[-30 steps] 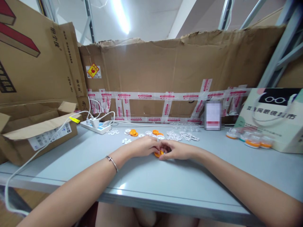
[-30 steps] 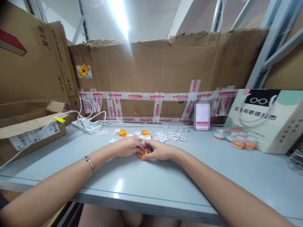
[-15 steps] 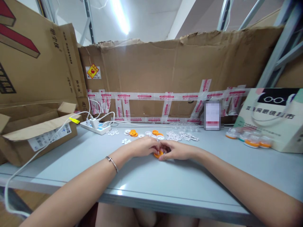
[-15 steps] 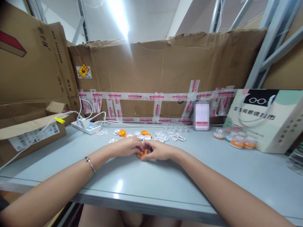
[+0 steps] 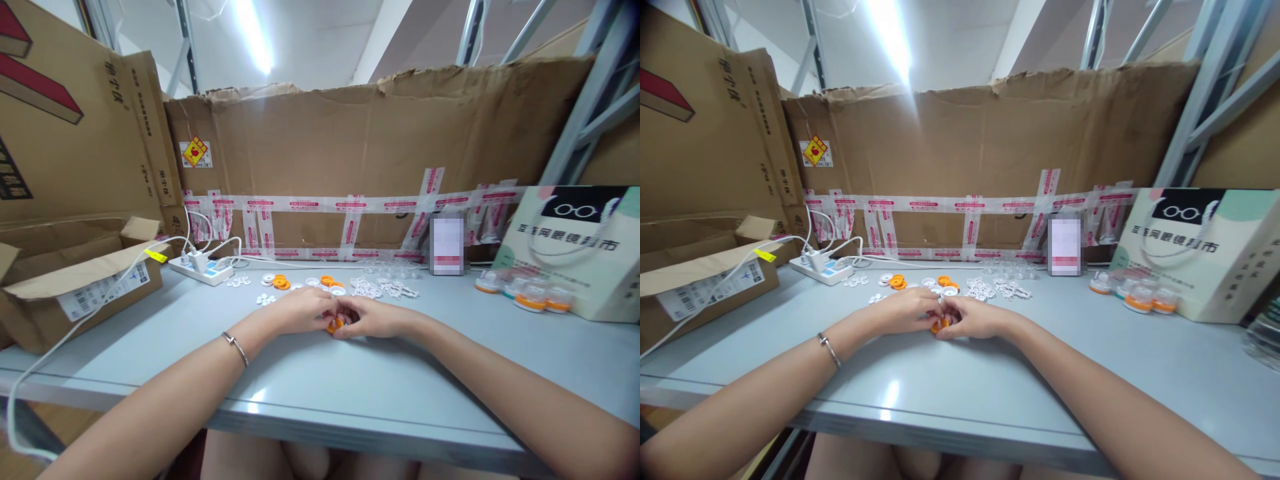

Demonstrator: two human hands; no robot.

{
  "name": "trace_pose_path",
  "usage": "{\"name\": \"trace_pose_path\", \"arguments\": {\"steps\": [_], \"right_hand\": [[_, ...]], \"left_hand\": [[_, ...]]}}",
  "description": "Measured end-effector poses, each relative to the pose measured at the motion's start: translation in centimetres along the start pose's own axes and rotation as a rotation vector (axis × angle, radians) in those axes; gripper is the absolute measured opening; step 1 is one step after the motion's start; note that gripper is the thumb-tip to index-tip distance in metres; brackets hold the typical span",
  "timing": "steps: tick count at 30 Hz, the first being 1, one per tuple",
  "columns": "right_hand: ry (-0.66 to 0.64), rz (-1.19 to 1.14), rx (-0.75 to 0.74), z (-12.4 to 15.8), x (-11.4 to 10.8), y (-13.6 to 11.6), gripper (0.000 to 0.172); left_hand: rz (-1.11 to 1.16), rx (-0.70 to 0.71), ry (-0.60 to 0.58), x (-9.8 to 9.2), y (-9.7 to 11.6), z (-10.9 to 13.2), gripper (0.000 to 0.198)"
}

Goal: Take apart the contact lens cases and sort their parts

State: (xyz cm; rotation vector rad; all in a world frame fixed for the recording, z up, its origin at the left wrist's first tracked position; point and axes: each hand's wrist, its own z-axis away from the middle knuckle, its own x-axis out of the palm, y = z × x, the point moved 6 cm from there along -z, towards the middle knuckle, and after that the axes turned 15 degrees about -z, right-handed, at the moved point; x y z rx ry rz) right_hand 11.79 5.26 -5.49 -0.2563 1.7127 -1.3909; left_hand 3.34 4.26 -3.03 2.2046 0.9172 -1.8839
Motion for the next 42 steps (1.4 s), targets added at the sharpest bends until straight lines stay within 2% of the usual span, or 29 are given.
{"name": "trace_pose_path", "arguments": {"steps": [3, 7, 11, 16, 23, 25, 28, 31, 35, 39, 42], "right_hand": [[0.005, -0.005, 0.004, 0.0, -0.1, 0.1, 0.029], [0.011, -0.023, 0.04, 0.0, -0.1, 0.5, 0.034], [0.016, -0.023, 0.063, 0.1, -0.1, 0.6, 0.034], [0.03, -0.002, 0.065, 0.1, -0.2, 0.5, 0.034], [0.026, 0.007, 0.065, 0.1, -0.2, 0.6, 0.035], [0.026, 0.008, 0.065, 0.1, -0.2, 0.6, 0.035], [0.026, 0.005, 0.066, 0.2, -0.3, 0.6, 0.035], [0.024, -0.001, 0.061, 0.1, -0.3, 0.6, 0.034], [0.016, -0.024, 0.037, 0.0, -0.1, 0.7, 0.034], [0.025, -0.032, 0.0, -0.2, -0.1, 0.7, 0.032], [0.029, -0.02, -0.01, -0.3, -0.1, 0.7, 0.032]], "left_hand": [[0.083, -0.047, -0.049, -0.2, -0.4, 0.1, 0.005], [0.156, -0.193, -0.192, -1.0, -1.8, 0.9, 0.008], [0.079, -0.353, -0.222, -2.0, -3.9, 2.2, 0.014], [-0.048, -0.504, -0.315, -1.4, -6.3, 3.6, 0.016], [-0.13, -0.666, -0.54, -1.3, -7.2, 5.2, 0.017], [-0.16, -0.694, -0.544, -1.6, -7.4, 5.4, 0.016], [-0.186, -0.718, -0.465, -2.1, -7.7, 5.3, 0.014], [-0.126, -0.634, -0.291, -2.5, -6.8, 4.2, 0.014], [0.098, -0.318, -0.067, -2.7, -3.2, 1.9, 0.013], [0.166, -0.092, -0.044, -1.5, -0.3, 0.6, 0.01], [0.115, -0.054, -0.055, -0.7, 0.2, 0.2, 0.009]]}}
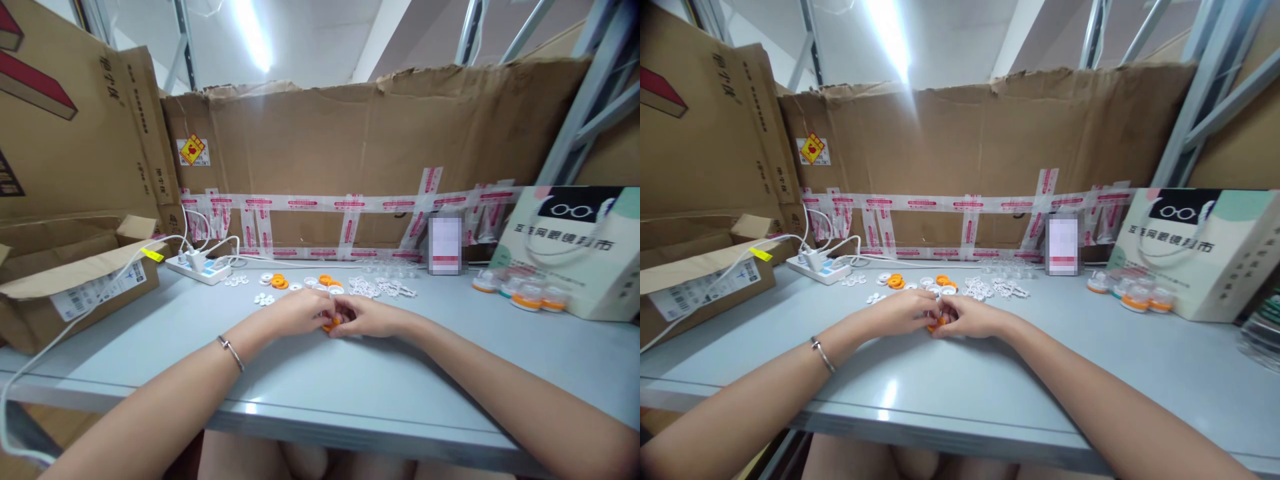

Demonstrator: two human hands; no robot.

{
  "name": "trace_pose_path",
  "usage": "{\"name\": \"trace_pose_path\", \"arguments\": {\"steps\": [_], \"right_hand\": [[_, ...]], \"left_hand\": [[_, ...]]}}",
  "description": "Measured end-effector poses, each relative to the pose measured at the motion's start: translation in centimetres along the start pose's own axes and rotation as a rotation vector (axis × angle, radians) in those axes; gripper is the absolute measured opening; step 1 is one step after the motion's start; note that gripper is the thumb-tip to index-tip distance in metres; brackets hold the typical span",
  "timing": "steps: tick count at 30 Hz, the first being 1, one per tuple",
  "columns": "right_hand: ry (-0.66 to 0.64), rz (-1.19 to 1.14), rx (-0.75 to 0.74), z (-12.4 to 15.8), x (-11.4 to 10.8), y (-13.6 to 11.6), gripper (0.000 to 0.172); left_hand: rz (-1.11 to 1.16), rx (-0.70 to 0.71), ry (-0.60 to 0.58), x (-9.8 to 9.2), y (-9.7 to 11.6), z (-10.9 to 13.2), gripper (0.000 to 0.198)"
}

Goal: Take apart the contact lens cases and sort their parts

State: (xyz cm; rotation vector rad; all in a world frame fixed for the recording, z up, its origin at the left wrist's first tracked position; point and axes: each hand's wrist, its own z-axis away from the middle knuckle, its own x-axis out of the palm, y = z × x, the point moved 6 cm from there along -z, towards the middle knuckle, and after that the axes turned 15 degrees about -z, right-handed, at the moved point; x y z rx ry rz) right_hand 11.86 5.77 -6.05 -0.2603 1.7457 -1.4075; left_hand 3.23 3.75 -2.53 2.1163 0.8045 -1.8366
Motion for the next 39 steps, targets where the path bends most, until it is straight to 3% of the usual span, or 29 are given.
{"name": "trace_pose_path", "arguments": {"steps": [9, 16, 30, 39], "right_hand": [[0.019, 0.027, -0.009, -0.1, -0.1, 0.1, 0.035], [0.022, 0.024, -0.013, -0.2, -0.1, 0.0, 0.035], [0.041, 0.047, -0.008, -0.2, -0.1, -0.1, 0.035], [0.029, 0.031, -0.017, -0.1, 0.1, -0.5, 0.031]], "left_hand": [[-0.309, 0.055, 0.058, -0.1, 0.5, -0.1, 0.014], [-0.421, 0.086, 0.078, -0.2, 1.0, -0.1, 0.013], [-0.544, 0.158, 0.16, 0.0, 2.1, -0.1, 0.014], [-0.381, 0.048, 0.08, -0.2, 1.4, -0.3, 0.013]]}}
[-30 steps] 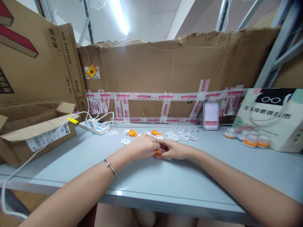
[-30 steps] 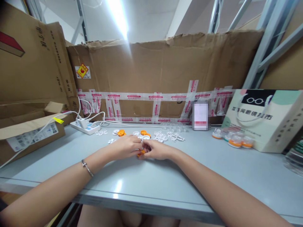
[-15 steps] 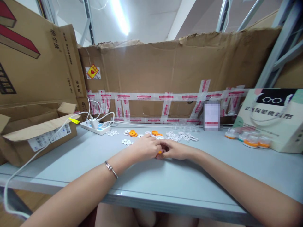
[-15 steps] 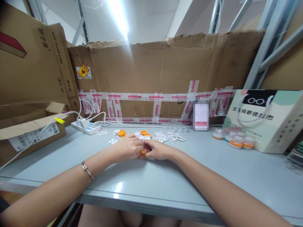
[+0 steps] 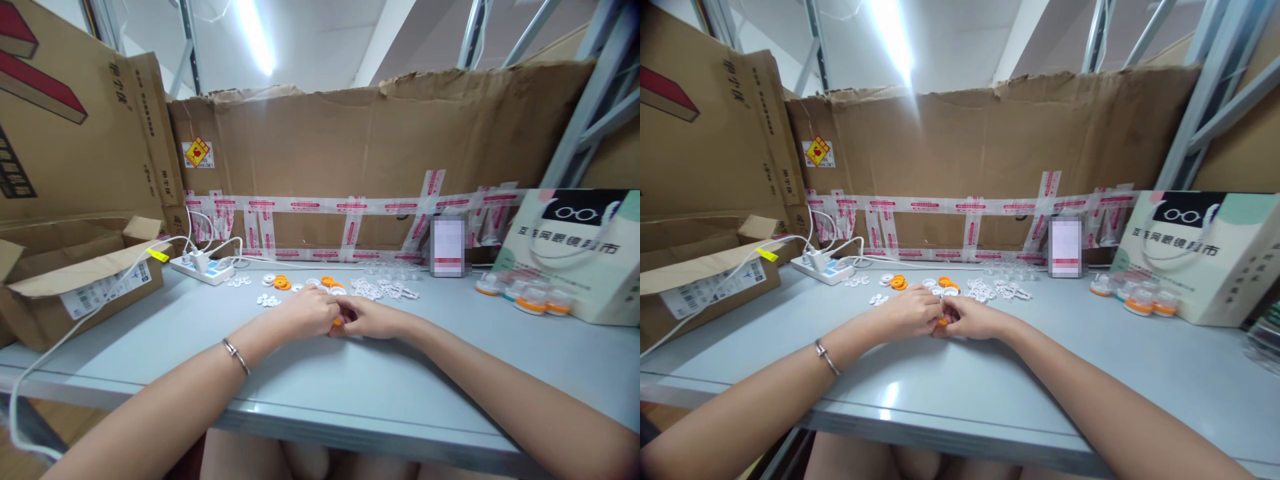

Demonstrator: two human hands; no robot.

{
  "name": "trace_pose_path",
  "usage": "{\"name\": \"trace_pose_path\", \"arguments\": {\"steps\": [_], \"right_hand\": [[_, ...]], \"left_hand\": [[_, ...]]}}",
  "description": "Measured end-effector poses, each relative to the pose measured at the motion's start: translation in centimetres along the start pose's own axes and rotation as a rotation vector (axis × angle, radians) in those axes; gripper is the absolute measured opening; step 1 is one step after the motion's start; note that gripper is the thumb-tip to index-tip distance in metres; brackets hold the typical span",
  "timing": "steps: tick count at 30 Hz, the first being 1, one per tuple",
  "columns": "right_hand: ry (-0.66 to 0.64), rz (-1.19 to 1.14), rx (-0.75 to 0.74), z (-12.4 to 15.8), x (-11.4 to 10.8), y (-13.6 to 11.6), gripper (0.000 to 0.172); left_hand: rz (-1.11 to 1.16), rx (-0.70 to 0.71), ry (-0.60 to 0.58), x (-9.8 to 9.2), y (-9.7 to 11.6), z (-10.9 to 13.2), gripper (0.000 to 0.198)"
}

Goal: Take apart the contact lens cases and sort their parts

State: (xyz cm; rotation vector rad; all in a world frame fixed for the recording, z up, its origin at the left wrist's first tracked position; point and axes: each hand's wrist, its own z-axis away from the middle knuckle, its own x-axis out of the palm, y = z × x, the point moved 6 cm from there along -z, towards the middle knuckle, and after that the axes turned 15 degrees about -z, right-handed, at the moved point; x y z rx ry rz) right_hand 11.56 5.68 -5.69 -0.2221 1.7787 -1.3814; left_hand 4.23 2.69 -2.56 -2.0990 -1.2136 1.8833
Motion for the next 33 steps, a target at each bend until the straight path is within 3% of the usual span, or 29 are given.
{"name": "trace_pose_path", "arguments": {"steps": [4, 7, 12, 16, 26, 33], "right_hand": [[0.005, -0.018, 0.016, 0.1, -0.1, 0.2, 0.033], [0.008, -0.033, 0.044, 0.2, -0.1, 0.3, 0.035], [0.022, -0.041, 0.083, 0.4, -0.1, 0.3, 0.035], [0.016, -0.041, 0.081, 0.5, -0.1, 0.3, 0.036], [0.016, -0.028, 0.086, 0.5, -0.1, 0.2, 0.036], [0.02, -0.023, 0.094, 0.6, -0.2, 0.3, 0.036]], "left_hand": [[0.153, -0.085, -0.049, -0.1, -1.1, 0.1, 0.009], [0.239, -0.231, -0.116, -0.1, -3.8, 1.1, 0.01], [0.091, -0.625, -0.443, 0.6, -10.6, 5.6, 0.015], [0.01, -0.758, -0.648, 1.6, -13.7, 8.8, 0.016], [0.02, -0.82, -0.819, 4.9, -16.4, 11.8, 0.003], [0.058, -0.816, -0.829, 4.3, -16.0, 11.6, 0.006]]}}
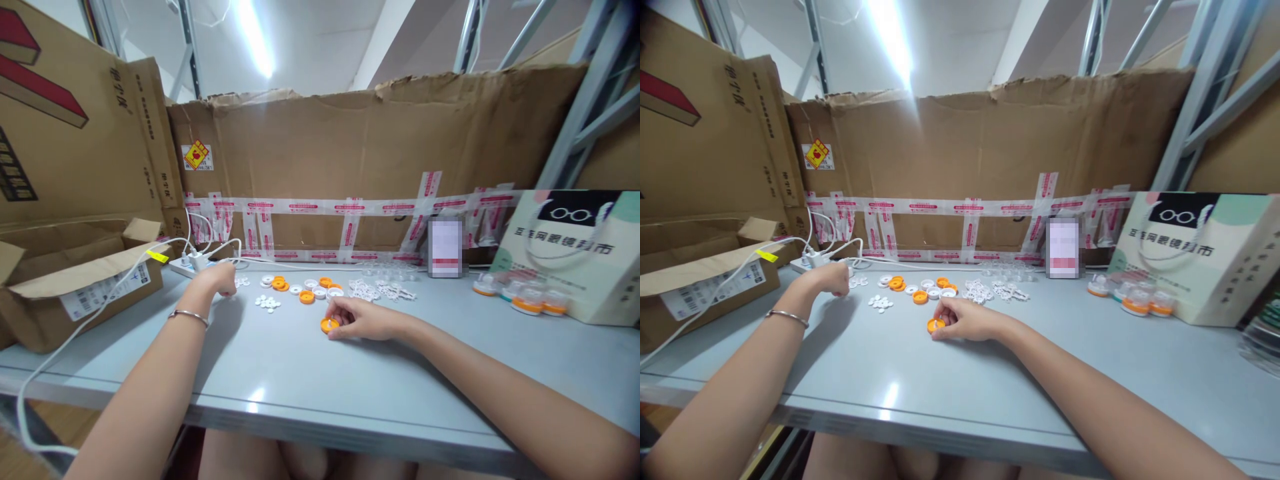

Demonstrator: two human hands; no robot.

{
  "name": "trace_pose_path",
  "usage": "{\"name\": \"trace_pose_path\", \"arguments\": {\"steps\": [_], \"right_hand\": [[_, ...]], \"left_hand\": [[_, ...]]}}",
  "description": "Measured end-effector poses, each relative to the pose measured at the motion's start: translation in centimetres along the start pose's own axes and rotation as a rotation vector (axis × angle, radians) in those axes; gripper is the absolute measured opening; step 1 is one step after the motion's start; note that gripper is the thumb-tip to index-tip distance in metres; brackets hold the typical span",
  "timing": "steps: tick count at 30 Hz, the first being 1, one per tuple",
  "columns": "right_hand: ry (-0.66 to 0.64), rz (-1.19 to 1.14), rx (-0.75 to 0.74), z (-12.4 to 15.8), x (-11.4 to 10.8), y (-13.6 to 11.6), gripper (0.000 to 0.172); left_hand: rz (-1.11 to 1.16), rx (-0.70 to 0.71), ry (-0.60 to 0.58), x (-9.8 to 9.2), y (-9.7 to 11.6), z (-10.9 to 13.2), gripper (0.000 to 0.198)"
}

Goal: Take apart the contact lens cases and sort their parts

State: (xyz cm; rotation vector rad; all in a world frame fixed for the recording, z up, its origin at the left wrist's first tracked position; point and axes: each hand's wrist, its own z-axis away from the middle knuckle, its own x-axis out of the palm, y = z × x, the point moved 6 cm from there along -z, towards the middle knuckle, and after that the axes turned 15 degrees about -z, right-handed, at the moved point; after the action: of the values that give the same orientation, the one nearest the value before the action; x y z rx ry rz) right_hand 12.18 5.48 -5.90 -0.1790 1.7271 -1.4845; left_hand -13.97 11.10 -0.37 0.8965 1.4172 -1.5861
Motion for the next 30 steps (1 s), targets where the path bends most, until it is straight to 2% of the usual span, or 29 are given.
{"name": "trace_pose_path", "arguments": {"steps": [5, 8, 10, 11, 15, 18, 23, 27, 30], "right_hand": [[0.0, -0.002, -0.002, 0.1, 0.0, -0.2, 0.035], [-0.003, -0.015, -0.007, 0.1, -0.1, -0.3, 0.036], [-0.002, -0.042, -0.019, 0.1, -0.2, -0.4, 0.036], [0.002, -0.059, -0.027, 0.1, -0.3, -0.4, 0.036], [0.029, -0.136, -0.072, 0.1, -0.7, -0.6, 0.035], [0.053, -0.202, -0.113, -0.1, -0.8, -0.9, 0.031], [0.152, -0.267, -0.167, -0.5, -1.3, -1.0, 0.028], [0.221, -0.334, -0.192, -0.6, -1.6, -1.1, 0.028], [0.209, -0.421, -0.17, -0.7, -1.5, -1.0, 0.033]], "left_hand": [[0.042, 0.018, 0.076, -1.6, 0.8, 1.2, 0.011], [0.165, 0.131, 0.282, -3.5, 3.2, 1.9, 0.014], [0.305, 0.301, 0.473, -4.9, 5.7, 2.9, 0.015], [0.375, 0.417, 0.528, -5.4, 7.2, 3.6, 0.016], [0.591, 0.791, 0.578, -6.2, 12.2, 6.3, 0.018], [0.682, 0.968, 0.571, -6.0, 14.1, 7.4, 0.018], [0.711, 1.017, 0.606, -5.5, 14.4, 7.2, 0.011], [0.696, 0.976, 0.634, -5.6, 14.2, 7.1, 0.01], [0.687, 0.93, 0.654, -6.0, 13.7, 7.1, 0.01]]}}
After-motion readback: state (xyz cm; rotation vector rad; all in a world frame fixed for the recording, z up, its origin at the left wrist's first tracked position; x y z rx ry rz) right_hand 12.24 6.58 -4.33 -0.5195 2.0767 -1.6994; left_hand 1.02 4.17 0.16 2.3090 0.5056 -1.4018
